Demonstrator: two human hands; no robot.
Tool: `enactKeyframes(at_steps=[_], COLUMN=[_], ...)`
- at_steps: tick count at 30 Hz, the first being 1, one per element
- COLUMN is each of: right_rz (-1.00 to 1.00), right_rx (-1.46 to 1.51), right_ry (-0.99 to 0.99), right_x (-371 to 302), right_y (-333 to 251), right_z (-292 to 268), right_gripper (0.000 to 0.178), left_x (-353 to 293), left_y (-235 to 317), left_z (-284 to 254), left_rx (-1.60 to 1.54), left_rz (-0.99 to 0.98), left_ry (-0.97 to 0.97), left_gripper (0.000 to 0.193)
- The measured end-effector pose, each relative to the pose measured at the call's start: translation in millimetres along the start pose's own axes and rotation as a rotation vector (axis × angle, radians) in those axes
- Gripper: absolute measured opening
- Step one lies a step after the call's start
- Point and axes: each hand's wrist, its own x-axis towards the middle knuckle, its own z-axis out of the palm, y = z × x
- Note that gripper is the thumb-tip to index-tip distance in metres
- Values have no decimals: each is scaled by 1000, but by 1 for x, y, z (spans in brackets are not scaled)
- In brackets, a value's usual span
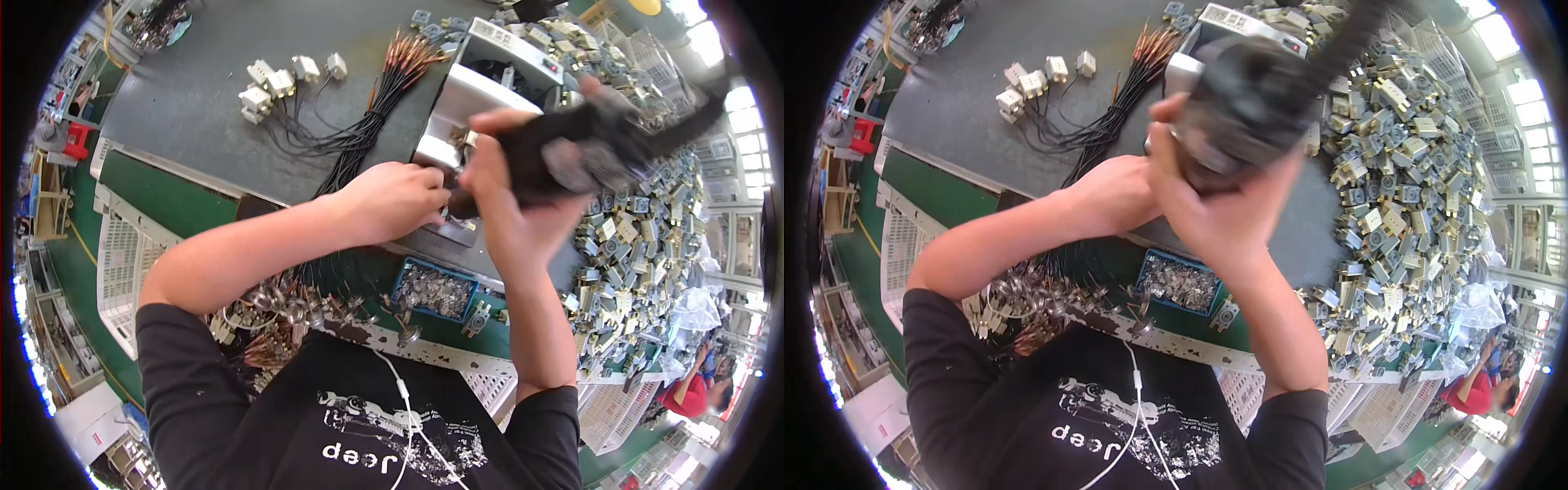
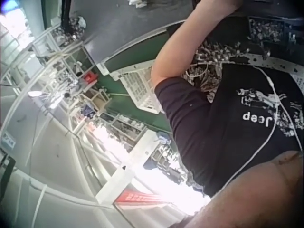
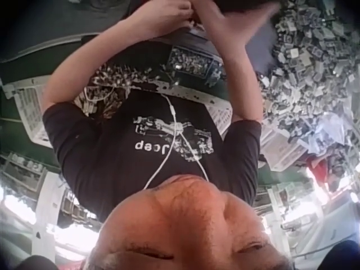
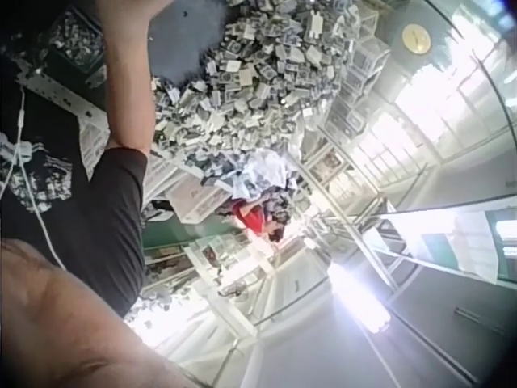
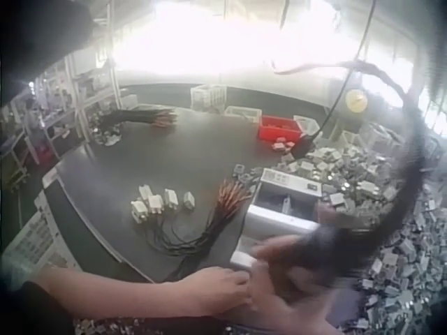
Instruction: Assembling electronic components by placing them into a fixture and using an electric screwdriver to fasten them.
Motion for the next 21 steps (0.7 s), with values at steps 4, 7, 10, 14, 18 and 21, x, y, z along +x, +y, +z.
enactKeyframes(at_steps=[4,7,10,14,18,21], right_rz=[-22,1,50,-455,-448,108], right_rx=[133,-87,-255,-583,-834,-1252], right_ry=[154,174,214,334,171,-170], right_x=[4,13,15,14,-18,-29], right_y=[-41,-18,-2,6,43,65], right_z=[-24,-63,-83,-96,-177,-204], right_gripper=[85,79,82,59,49,46], left_x=[-4,6,-13,-17,-21,-39], left_y=[10,18,13,17,10,-34], left_z=[-1,-15,-9,-11,-46,-88], left_rx=[254,156,61,162,121,-108], left_rz=[204,313,290,273,330,-121], left_ry=[145,39,23,42,288,972], left_gripper=[35,38,36,35,32,46])
